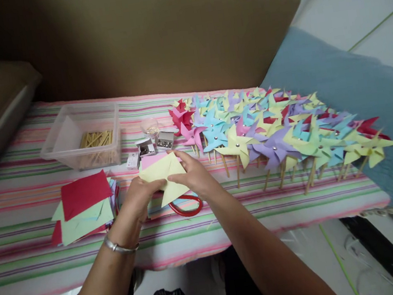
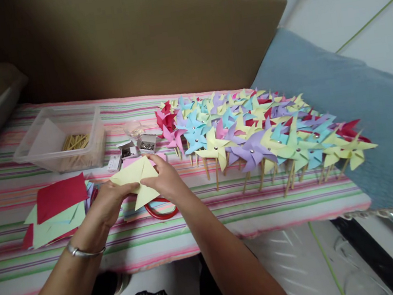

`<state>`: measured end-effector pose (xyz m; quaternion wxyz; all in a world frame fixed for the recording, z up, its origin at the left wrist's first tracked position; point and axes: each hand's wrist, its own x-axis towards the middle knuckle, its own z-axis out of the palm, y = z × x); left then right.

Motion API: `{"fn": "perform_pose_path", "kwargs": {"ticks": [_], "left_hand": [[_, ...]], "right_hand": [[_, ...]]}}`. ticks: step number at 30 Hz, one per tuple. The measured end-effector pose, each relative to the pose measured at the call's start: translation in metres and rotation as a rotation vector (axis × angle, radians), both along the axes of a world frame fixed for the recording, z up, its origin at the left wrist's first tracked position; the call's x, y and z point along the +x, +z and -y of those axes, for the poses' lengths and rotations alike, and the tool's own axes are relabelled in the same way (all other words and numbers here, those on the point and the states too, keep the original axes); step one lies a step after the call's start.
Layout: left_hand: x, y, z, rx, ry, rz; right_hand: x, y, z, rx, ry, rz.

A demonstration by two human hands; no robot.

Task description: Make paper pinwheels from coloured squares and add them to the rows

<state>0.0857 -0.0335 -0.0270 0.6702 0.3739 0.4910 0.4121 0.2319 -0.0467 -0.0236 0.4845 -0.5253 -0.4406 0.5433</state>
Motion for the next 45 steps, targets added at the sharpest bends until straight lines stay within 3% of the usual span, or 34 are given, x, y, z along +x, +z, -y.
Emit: {"fn": "perform_pose_path", "kwargs": {"ticks": [8,13,17,21,25,35,45], "left_hand": [[0.004,-0.003,0.002,-0.026,0.005,0.207],[0.007,-0.003,0.001,-0.027,0.089,0.194],[-0.002,-0.001,-0.006,-0.017,0.136,0.163],[-0.020,0.000,-0.018,0.027,0.234,0.157],[-0.035,-0.001,-0.026,0.046,0.313,0.141],[-0.035,-0.002,-0.021,0.041,0.236,0.104],[-0.017,0.002,-0.011,-0.025,0.009,0.039]], "right_hand": [[-0.013,0.002,0.001,0.047,-0.154,-0.251],[-0.022,0.001,0.003,0.056,-0.184,-0.272],[-0.020,0.000,0.006,0.128,-0.212,0.010],[-0.016,0.003,0.015,0.519,-0.208,0.550],[-0.018,0.003,0.020,0.738,-0.046,0.803],[-0.021,0.002,0.017,0.743,-0.057,0.838],[-0.018,0.003,0.016,0.680,-0.131,0.846]]}}
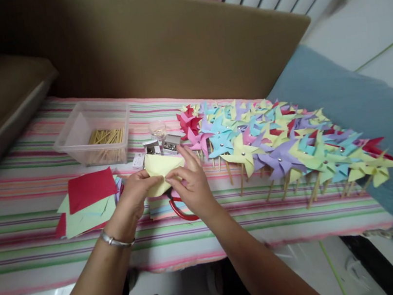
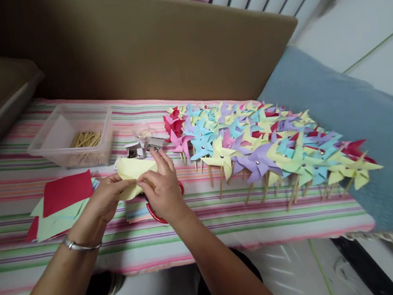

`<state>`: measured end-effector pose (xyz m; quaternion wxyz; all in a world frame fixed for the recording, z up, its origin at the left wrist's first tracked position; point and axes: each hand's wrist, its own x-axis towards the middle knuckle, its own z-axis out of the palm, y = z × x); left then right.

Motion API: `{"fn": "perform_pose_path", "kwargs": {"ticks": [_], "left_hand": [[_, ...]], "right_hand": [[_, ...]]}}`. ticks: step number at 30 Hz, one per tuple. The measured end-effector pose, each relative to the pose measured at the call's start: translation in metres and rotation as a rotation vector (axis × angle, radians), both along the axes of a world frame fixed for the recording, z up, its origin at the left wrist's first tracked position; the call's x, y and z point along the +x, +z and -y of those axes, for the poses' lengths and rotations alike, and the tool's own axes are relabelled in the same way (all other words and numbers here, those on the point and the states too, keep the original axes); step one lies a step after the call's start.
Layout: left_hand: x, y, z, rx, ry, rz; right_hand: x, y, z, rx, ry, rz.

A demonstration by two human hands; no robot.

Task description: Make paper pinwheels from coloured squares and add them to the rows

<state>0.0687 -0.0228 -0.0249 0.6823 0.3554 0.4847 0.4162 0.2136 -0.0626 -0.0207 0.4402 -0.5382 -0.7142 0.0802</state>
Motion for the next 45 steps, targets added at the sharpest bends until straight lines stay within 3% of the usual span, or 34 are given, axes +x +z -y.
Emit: {"fn": "perform_pose_path", "kwargs": {"ticks": [8,31,36,40,42,45], "left_hand": [[0.006,0.004,0.003,0.000,-0.073,-0.048],[-0.004,-0.006,-0.001,0.005,-0.157,-0.109],[-0.003,0.000,-0.001,-0.016,-0.128,-0.150],[-0.003,0.003,0.000,-0.029,-0.206,-0.182],[-0.002,0.003,0.002,-0.016,-0.278,-0.189],[0.000,0.003,0.004,0.036,-0.369,-0.225]], "right_hand": [[0.002,-0.004,-0.002,-0.052,-0.036,-0.002],[0.001,-0.003,-0.004,-0.198,-0.022,-0.024],[0.008,0.004,-0.005,-0.184,-0.051,-0.238],[0.019,0.009,-0.009,-0.491,0.002,-0.571],[0.024,0.011,-0.009,-0.657,0.067,-0.597],[0.029,0.011,-0.008,-0.750,0.164,-0.527]]}}
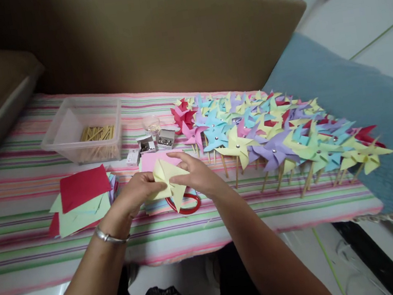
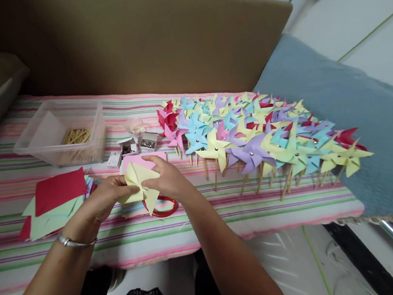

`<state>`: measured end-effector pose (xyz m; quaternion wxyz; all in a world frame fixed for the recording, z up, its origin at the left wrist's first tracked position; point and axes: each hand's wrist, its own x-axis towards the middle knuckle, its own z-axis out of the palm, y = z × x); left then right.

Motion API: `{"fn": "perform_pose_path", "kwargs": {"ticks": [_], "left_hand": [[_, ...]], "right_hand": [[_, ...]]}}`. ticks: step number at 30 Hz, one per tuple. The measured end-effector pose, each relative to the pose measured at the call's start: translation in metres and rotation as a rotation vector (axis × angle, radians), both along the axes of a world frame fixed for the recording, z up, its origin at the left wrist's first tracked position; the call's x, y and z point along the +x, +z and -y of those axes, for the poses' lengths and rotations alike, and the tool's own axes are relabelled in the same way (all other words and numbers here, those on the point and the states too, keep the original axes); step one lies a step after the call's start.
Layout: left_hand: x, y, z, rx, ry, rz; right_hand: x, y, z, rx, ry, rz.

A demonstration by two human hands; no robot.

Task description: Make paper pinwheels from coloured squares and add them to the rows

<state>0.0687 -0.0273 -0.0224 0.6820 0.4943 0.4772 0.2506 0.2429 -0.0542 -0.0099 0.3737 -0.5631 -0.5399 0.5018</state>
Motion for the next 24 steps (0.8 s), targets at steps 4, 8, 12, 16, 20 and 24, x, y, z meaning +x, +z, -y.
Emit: {"fn": "perform_pose_path", "kwargs": {"ticks": [4,8,12,16,20,24], "left_hand": [[0.004,-0.001,0.003,0.034,-0.093,0.001],[0.007,-0.005,0.004,0.054,-0.139,0.000],[0.009,-0.007,0.004,0.041,-0.143,0.011],[0.008,-0.002,0.001,0.021,-0.051,0.074],[0.006,0.001,-0.001,0.013,0.189,0.257],[0.012,-0.002,0.005,-0.091,0.203,0.392]], "right_hand": [[0.004,0.002,0.002,-0.018,0.093,0.009],[0.005,0.005,0.003,0.020,0.147,0.106],[0.005,0.003,0.004,0.041,0.130,0.134],[0.005,0.001,0.003,-0.005,0.053,0.016],[0.004,-0.002,-0.002,-0.036,-0.116,-0.153],[-0.002,-0.006,-0.006,0.038,-0.263,-0.297]]}}
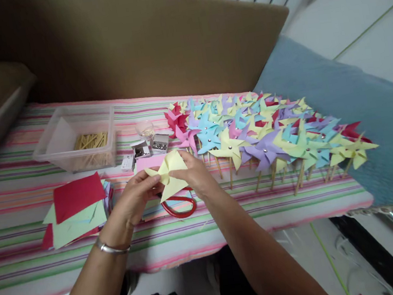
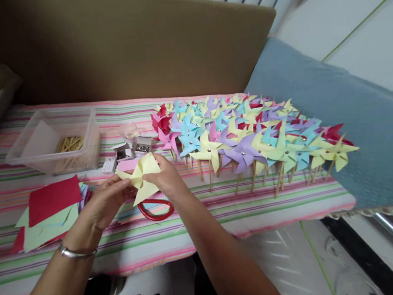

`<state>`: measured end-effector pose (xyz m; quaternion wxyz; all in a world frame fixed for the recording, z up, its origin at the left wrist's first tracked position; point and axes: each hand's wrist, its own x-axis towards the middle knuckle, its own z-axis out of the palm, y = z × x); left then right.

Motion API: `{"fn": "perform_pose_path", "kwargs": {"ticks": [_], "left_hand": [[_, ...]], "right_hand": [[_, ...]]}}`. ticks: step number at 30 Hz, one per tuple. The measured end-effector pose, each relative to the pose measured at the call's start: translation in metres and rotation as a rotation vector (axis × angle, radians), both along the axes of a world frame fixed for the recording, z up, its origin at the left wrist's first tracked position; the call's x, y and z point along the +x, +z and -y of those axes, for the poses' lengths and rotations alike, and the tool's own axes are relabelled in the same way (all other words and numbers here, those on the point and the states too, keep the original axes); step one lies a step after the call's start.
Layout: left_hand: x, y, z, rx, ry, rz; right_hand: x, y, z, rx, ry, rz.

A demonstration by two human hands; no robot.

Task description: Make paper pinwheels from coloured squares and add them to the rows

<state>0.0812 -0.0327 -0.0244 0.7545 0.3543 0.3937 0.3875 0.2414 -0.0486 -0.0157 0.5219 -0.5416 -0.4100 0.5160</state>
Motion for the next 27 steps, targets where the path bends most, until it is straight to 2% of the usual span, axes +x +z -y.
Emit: {"fn": "perform_pose_path", "kwargs": {"ticks": [3,9,19,22,24,27], "left_hand": [[0.008,-0.001,0.005,-0.038,0.013,0.079],[0.013,-0.001,0.006,-0.022,0.056,0.112],[0.016,-0.003,0.006,-0.046,0.154,0.077],[0.012,-0.004,0.002,-0.040,0.213,0.013],[0.005,-0.005,-0.004,-0.041,0.248,-0.016],[-0.008,-0.003,-0.013,-0.044,0.289,-0.040]], "right_hand": [[-0.005,0.000,0.001,0.040,-0.031,-0.072],[-0.010,0.002,0.003,0.020,0.007,-0.214],[-0.015,-0.002,0.001,0.027,0.011,-0.240],[-0.014,-0.006,0.002,0.011,0.034,-0.130],[-0.012,-0.007,0.004,0.047,0.001,0.041],[-0.008,-0.007,0.008,0.264,-0.025,0.373]]}}
